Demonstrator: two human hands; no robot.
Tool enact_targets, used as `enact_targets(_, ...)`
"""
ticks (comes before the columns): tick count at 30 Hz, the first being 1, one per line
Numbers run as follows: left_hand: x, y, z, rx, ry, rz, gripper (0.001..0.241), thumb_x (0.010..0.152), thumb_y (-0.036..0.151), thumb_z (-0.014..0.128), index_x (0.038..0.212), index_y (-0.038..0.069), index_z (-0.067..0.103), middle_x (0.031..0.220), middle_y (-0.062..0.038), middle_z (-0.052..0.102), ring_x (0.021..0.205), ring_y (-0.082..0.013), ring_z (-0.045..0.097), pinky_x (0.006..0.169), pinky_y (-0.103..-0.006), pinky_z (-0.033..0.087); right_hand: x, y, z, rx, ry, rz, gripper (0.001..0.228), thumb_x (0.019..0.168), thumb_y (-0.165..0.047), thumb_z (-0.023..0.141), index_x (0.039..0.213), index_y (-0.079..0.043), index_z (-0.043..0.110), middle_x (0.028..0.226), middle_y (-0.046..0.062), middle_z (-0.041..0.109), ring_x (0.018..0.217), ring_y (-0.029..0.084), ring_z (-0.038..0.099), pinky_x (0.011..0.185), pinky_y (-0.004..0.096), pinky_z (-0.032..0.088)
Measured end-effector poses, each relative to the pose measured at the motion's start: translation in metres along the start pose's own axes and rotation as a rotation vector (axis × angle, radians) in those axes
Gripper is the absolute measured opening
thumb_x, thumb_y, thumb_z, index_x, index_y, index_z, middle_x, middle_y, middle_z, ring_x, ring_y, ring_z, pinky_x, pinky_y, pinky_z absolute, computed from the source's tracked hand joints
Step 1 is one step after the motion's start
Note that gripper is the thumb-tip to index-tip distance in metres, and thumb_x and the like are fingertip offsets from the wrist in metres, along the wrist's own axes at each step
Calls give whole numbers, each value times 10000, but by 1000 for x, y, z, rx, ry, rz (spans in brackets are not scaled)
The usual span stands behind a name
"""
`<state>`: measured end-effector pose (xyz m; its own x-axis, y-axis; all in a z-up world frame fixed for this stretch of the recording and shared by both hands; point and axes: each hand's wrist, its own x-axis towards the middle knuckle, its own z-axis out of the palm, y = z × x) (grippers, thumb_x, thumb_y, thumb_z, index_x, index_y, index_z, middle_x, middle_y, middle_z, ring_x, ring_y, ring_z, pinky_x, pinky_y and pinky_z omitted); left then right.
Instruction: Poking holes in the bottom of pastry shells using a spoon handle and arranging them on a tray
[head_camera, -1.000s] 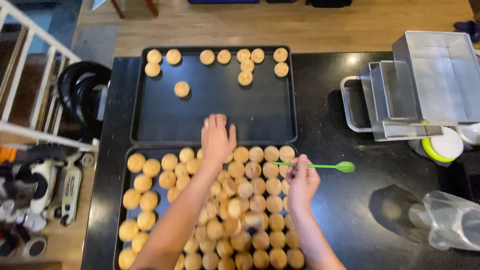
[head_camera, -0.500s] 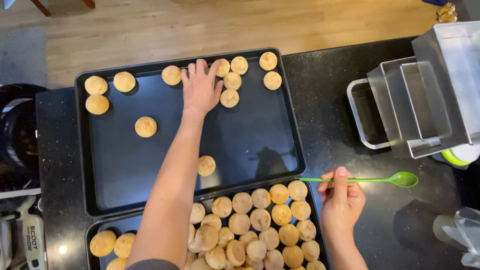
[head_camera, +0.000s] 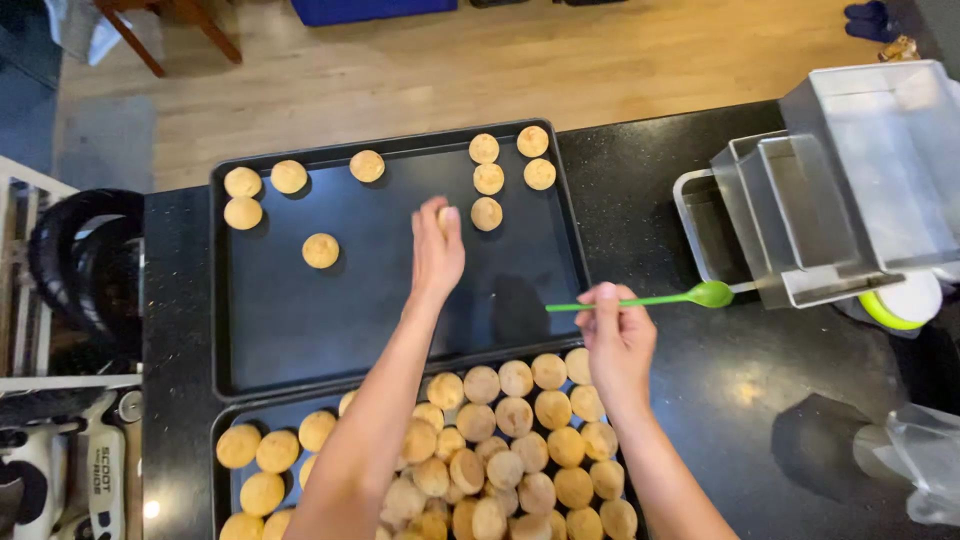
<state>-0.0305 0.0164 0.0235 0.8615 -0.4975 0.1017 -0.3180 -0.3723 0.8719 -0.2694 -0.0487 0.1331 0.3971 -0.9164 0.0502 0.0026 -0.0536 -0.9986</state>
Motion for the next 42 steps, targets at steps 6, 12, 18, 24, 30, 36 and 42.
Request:
enact_targets(6, -131, 130, -43, -1278, -350, -455, 499, 1103, 476, 278, 1294, 110, 558, 834, -152, 666, 615, -158, 560, 458, -259, 498, -22, -73, -13, 31, -260, -340, 399, 1101, -212, 418, 833, -53, 667, 576, 83, 593, 416, 129, 511, 435, 239, 423)
enact_targets(12, -218, 205, -67, -1327, -381, -309, 539, 1069, 523, 354, 1319, 90, 556, 819, -166, 639, 652, -201, 607, 522, -291, 526, -73, -142, -42, -135, -268, -797, 435, 1060, -217, 456, 667, -165, 635, 523, -18, 565, 465, 227, 564, 501, 322, 478)
enact_targets(18, -271, 253, -81, -1177, -328, -155, 522, 1099, 469, 264, 1301, 70, 534, 864, -121, 616, 664, -156, 553, 527, -272, 509, -103, -157, -80, 43, -298, -801, 364, 1054, -121, 502, 736, -95, 677, 524, 14, 621, 476, 216, 586, 531, 284, 512)
enact_targets(24, -301, 264, -83, -671, -323, 190, 537, 1088, 421, 245, 1325, 6, 489, 883, -164, 593, 698, -183, 538, 575, -306, 500, -121, -158, -114, 93, -250, -723, 386, 1076, -127, 461, 778, -67, 699, 559, 46, 618, 488, 147, 556, 504, 270, 483)
enact_targets(30, -321, 249, -69, -797, -388, 115, 553, 1113, 399, 170, 1344, 13, 492, 869, -155, 595, 734, -172, 551, 598, -276, 503, -133, -138, -134, 186, -236, -558, 408, 1097, -156, 432, 792, -51, 682, 545, 26, 545, 491, 85, 498, 479, 225, 446)
enact_targets(36, -342, 254, -66, -917, -454, -26, 598, 1114, 432, 141, 1277, 7, 530, 819, -101, 551, 666, -167, 507, 500, -277, 467, -158, -131, -145, 288, -345, -450, 352, 1080, -121, 486, 827, 10, 692, 571, 82, 569, 456, 157, 626, 491, 251, 534)
enact_targets(42, -357, 228, -69, -793, -434, 4, 544, 1121, 409, 187, 1302, 21, 522, 820, -132, 589, 678, -161, 544, 514, -262, 507, -169, -121, -154, 153, -274, -490, 377, 1082, -170, 501, 796, -67, 725, 550, 37, 599, 469, 75, 487, 455, 209, 414)
